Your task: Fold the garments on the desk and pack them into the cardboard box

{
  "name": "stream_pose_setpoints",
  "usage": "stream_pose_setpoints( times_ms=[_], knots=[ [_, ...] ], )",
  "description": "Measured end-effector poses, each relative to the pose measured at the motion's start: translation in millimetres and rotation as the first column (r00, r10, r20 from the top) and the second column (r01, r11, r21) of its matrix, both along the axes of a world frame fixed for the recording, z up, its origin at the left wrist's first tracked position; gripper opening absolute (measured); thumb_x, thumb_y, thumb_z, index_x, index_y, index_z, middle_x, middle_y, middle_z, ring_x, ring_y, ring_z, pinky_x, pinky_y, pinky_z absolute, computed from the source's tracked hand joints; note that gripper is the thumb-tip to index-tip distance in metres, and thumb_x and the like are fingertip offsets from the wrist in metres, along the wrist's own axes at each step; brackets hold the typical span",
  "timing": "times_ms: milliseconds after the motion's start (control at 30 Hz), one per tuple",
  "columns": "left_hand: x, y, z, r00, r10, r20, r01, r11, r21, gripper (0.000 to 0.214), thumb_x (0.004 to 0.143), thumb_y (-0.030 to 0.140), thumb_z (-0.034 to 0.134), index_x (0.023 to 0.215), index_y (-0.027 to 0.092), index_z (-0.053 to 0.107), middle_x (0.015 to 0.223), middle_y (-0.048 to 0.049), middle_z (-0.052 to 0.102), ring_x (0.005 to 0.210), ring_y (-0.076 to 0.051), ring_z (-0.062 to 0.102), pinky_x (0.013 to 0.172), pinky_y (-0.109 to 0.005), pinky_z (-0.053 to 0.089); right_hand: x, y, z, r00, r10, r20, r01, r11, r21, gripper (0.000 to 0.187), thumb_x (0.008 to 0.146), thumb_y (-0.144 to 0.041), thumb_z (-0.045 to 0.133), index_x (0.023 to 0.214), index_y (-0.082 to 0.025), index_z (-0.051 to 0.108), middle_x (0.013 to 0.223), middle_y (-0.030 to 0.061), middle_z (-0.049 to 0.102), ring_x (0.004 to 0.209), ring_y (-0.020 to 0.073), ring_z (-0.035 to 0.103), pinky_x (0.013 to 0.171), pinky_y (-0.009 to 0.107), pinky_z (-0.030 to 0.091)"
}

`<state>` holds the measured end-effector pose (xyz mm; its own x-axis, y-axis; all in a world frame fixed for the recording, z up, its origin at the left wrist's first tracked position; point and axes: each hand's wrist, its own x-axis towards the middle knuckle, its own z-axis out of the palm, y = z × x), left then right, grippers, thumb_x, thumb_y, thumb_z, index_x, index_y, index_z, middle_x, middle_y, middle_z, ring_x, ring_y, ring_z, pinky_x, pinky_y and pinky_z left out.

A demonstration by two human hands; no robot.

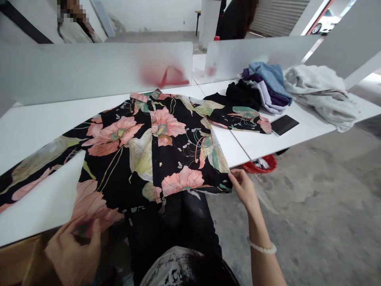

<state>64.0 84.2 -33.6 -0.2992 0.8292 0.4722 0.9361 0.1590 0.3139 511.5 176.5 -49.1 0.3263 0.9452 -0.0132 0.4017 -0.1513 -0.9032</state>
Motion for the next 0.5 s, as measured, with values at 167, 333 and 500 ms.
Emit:
stream_pose_setpoints(
  times_ms=[167, 333, 500],
  knots=[
    [61.5, 41.2, 8.1, 0.882, -0.448, -0.147, 0.454, 0.891, 0.011, 0.037, 0.088, 0.023, 0.051, 0.125, 0.017, 0.051, 0.120, -0.0132, 0.062, 0.117, -0.028, 0.054, 0.106, -0.052, 0.034, 57.8, 56.9, 11.6, 0.899, -0.333, 0.285, 0.276, 0.935, 0.222, 0.047, 0.081, -0.051, 0.055, 0.110, -0.013, 0.059, 0.106, 0.0149, 0.064, 0.095, 0.0234, 0.060, 0.081, 0.036, 0.045],
    [95.1, 72.7, 0.0, 0.794, -0.563, -0.230, 0.530, 0.826, -0.192, 0.054, 0.091, 0.040, 0.045, 0.135, 0.009, 0.046, 0.143, -0.0183, 0.044, 0.135, -0.036, 0.035, 0.106, -0.058, 0.031, 112.8, 134.1, 41.8, 0.750, -0.347, 0.563, 0.440, 0.898, -0.032, 0.059, 0.091, -0.047, 0.040, 0.139, -0.013, 0.038, 0.124, 0.0202, 0.056, 0.111, 0.0237, 0.055, 0.084, 0.031, 0.040],
    [97.8, 70.6, -4.7, 0.778, -0.562, -0.281, 0.516, 0.826, -0.226, 0.056, 0.092, 0.043, 0.041, 0.138, 0.011, 0.045, 0.146, -0.0141, 0.040, 0.135, -0.034, 0.036, 0.105, -0.053, 0.035, 127.9, 184.1, 49.4, 0.641, -0.354, 0.681, 0.560, 0.823, -0.099, 0.057, 0.089, -0.041, 0.051, 0.130, -0.002, 0.046, 0.121, 0.0304, 0.053, 0.111, 0.0339, 0.051, 0.081, 0.038, 0.037]
  ],
)
